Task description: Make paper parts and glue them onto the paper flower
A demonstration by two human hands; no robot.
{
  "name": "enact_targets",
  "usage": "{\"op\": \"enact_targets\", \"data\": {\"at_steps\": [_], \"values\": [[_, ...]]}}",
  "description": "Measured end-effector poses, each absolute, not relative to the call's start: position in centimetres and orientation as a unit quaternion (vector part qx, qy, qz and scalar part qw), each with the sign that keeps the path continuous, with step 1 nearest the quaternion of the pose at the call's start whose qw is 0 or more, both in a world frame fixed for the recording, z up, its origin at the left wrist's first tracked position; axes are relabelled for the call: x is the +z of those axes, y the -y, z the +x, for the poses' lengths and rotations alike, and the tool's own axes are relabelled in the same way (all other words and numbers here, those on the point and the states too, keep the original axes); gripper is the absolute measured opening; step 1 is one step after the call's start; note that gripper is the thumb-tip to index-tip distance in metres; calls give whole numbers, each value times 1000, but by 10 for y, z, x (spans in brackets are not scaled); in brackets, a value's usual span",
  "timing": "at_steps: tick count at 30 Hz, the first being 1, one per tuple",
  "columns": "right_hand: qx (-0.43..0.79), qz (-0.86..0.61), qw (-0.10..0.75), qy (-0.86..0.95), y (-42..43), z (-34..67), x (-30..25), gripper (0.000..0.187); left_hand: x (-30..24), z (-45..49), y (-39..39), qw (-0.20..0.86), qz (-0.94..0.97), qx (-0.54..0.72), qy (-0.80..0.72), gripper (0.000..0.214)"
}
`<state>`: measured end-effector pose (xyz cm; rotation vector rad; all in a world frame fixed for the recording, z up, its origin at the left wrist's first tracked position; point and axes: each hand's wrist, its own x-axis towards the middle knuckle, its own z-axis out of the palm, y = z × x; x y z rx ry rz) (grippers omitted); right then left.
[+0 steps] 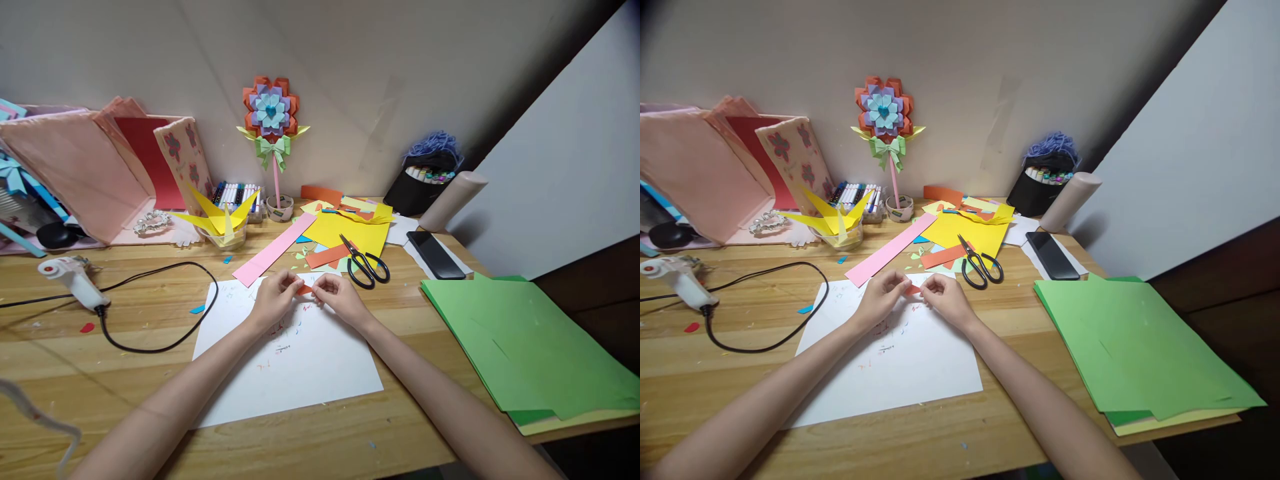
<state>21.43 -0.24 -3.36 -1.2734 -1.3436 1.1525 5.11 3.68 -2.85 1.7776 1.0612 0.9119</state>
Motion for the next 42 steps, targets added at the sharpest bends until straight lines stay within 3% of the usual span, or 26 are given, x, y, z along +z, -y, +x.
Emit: {"op": "enact_targets", "data": {"at_steps": [5,16,28,42], "values": [[443,-540,467,542,1,222,-34,18,-31,50,-41,449,671,396,-437,23],[221,-498,424,723,10,222,-24,13,-27,51,-40,513,640,378,-430,26],[403,-498,475,603,6,222,-26,10,-23,50,-40,615,619,334,-357,26],[487,-497,502,513,1,222,-31,14,-21,46,-45,629,617,342,-327,26]]}}
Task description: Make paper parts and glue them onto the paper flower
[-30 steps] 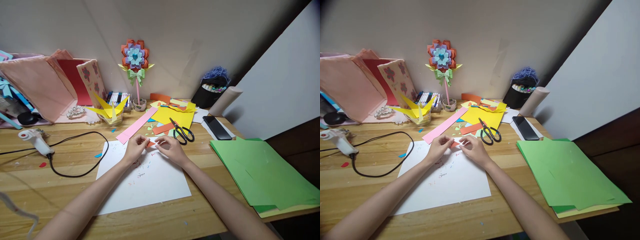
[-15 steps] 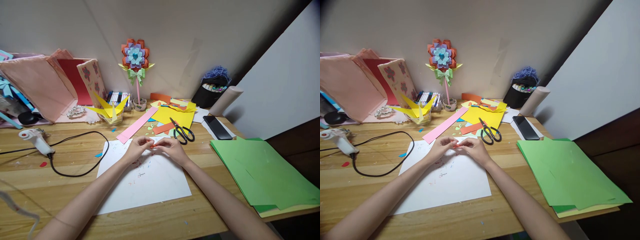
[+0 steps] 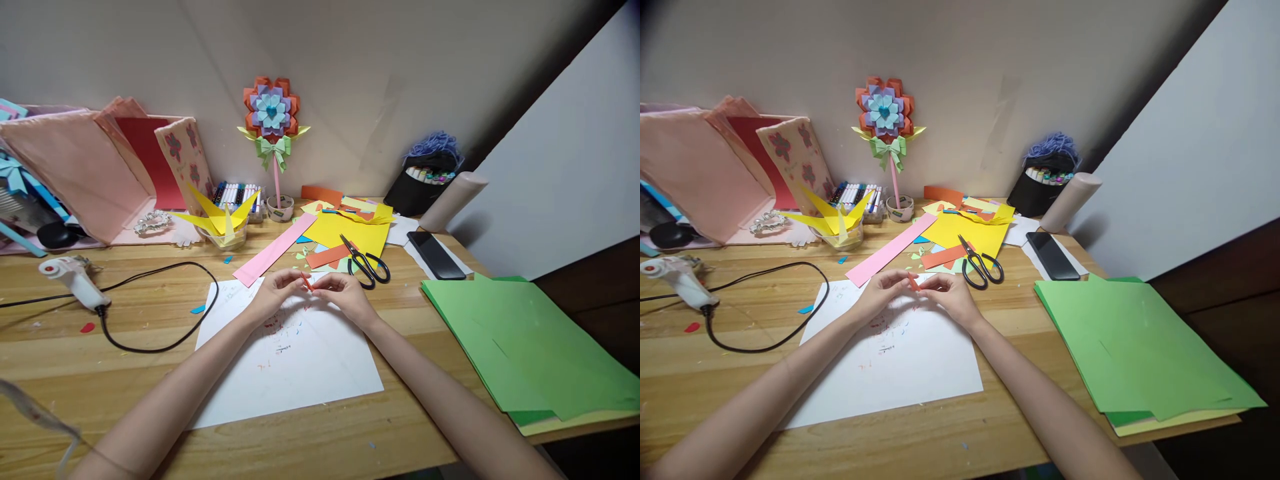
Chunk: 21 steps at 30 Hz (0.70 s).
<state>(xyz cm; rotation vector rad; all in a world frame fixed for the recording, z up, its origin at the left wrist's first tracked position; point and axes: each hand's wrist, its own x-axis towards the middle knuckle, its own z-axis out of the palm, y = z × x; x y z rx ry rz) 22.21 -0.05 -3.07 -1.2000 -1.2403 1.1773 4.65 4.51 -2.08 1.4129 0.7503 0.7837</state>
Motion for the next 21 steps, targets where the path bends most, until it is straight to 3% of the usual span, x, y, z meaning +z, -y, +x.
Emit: {"op": "enact_targets", "data": {"at_steps": [21], "values": [[486,-485,506,522,1,219,-37,21,-15,46,-43,591,661,342,-311,31]]}}
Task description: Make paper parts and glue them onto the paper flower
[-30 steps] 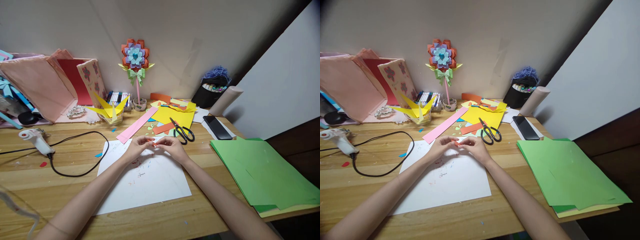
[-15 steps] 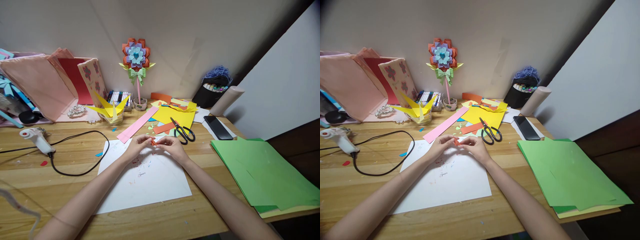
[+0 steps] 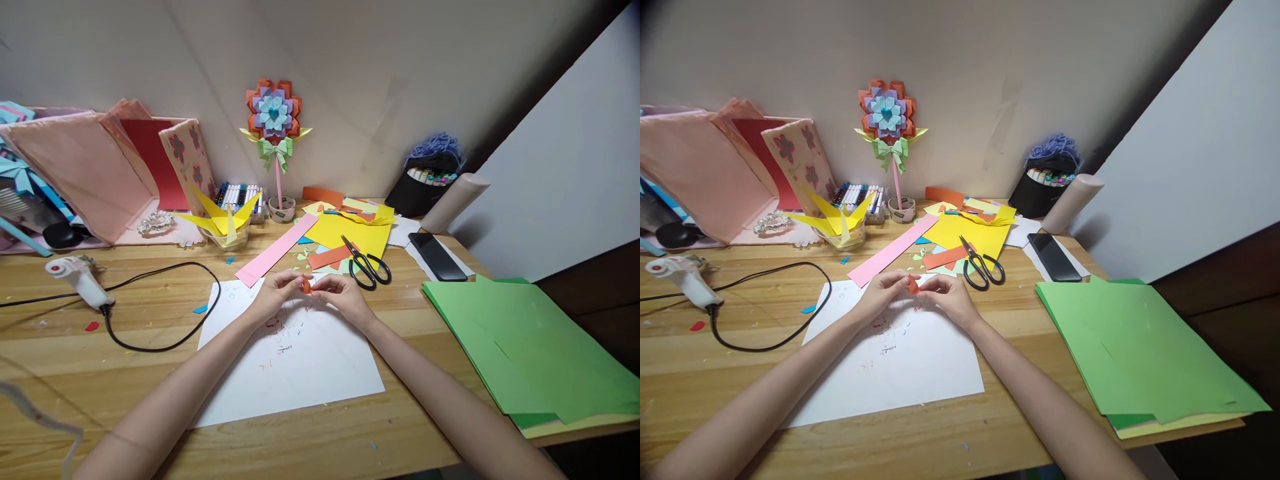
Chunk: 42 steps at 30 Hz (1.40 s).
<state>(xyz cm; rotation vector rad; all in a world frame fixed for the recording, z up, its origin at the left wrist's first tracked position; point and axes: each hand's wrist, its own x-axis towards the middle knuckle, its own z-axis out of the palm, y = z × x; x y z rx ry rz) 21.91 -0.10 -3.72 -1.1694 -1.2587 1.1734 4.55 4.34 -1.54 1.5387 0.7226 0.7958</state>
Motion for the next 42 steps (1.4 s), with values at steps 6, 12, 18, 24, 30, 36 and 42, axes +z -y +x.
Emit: {"op": "enact_targets", "data": {"at_steps": [6,12,18,24,30,36,42], "values": [[502,-470,502,525,-5,219,-39,20,-15,46,-43,590,654,351,-318,27],[502,-465,494,537,-9,219,-39,23,-20,47,-41,583,623,372,-366,16],[494,-466,488,548,-4,214,-35,23,-29,47,-41,530,656,384,-375,11],[407,-473,511,591,6,212,-33,23,-30,49,-40,503,680,361,-392,15],[329,-468,457,681,10,208,-32,29,-28,50,-39,492,706,330,-388,17],[385,-474,497,617,4,211,-37,10,-28,51,-41,587,660,315,-348,24],[381,-479,489,621,4,213,-36,16,-26,52,-45,604,607,351,-378,28]]}}
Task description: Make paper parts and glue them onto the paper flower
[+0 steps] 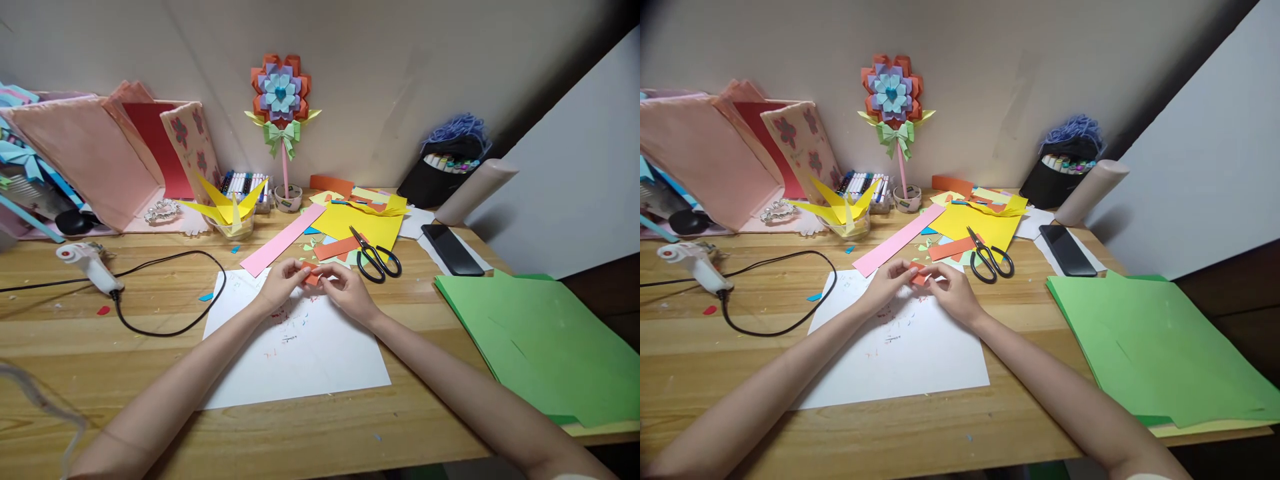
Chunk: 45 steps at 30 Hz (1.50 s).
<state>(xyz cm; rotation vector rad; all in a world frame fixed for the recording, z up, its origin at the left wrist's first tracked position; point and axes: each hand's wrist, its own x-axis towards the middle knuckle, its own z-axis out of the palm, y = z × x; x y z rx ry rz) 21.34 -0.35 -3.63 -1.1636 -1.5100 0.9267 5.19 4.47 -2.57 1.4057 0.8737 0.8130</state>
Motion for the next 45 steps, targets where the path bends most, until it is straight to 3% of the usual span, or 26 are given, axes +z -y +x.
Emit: {"op": "enact_targets", "data": {"at_steps": [13,22,29,45], "values": [[326,-487,517,624,4,216,-33,9,-23,52,-48,645,580,328,-374,29],[283,-496,502,650,4,214,-30,12,-24,51,-46,632,597,326,-371,28],[284,-482,511,652,5,214,-31,3,-22,51,-46,610,594,343,-397,27],[270,-493,513,649,6,214,-30,12,-22,53,-46,630,594,325,-380,26]]}}
